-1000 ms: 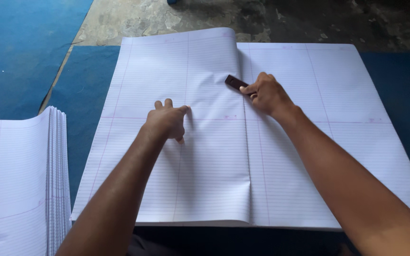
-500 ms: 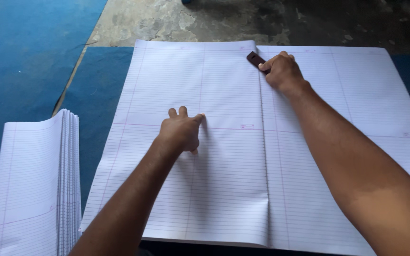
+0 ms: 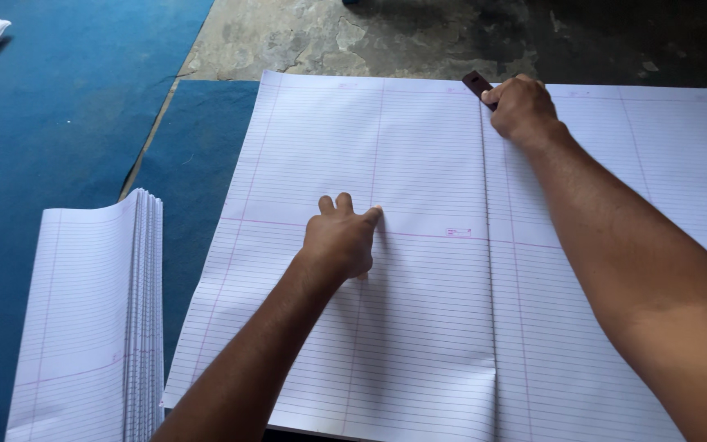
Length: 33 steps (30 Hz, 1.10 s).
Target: The person folds a stack of lined paper sheets in half using a small wooden block to press and crease the fold. They repeat this process for multiple sheets, stacking the folded pieces to the side.
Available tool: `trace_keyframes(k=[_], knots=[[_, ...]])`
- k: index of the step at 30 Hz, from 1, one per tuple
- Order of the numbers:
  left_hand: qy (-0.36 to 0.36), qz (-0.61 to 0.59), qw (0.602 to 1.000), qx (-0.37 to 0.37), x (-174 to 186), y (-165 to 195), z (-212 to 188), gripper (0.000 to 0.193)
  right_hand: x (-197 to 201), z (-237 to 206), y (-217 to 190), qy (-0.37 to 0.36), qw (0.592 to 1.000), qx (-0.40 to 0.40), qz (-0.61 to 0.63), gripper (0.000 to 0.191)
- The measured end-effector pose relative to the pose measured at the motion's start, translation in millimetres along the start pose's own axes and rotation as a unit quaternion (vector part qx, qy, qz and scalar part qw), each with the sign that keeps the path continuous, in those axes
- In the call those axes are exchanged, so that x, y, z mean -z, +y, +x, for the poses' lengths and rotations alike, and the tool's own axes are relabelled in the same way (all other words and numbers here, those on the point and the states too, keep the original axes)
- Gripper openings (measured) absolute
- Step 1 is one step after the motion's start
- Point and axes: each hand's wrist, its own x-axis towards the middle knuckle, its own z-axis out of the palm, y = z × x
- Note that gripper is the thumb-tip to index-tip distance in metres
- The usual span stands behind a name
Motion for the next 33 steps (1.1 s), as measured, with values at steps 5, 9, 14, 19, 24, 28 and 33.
trace_keyframes(k=[5,9,14,19,24,28,33], knots=[[-0.001,0.003,1.0,-0.001,2.1,-0.4,-2.2,0.087,2.8,5.9,6.1,-0.009,0.997,0.034,-0.071,0.042],[-0.017,-0.006,1.0,0.012,4.8,2.6,-9.7,0.087,9.8,-5.3,18.5,-0.014,0.992,0.097,-0.078,0.044],[-0.004,-0.009,1.0,0.021,3.2,6.4,-21.7,0.082,16.6,-43.6,26.0,-0.027,0.986,0.127,-0.102,0.047],[-0.007,-0.013,0.999,0.033,2.1,13.0,-33.0,0.084,29.0,-94.7,30.9,-0.051,0.992,0.101,-0.046,0.043],[-0.013,-0.012,0.998,0.054,5.0,20.1,-46.6,0.088,36.6,-144.1,38.4,-0.079,0.992,0.098,-0.03,0.039],[-0.029,-0.011,0.998,0.059,6.9,26.8,-57.2,0.093,41.5,-183.5,52.7,-0.046,0.978,0.201,-0.034,0.043],[-0.036,-0.011,0.997,0.073,7.9,35.6,-69.0,0.097,55.6,-239.9,62.6,-0.091,0.972,0.212,-0.041,0.043]])
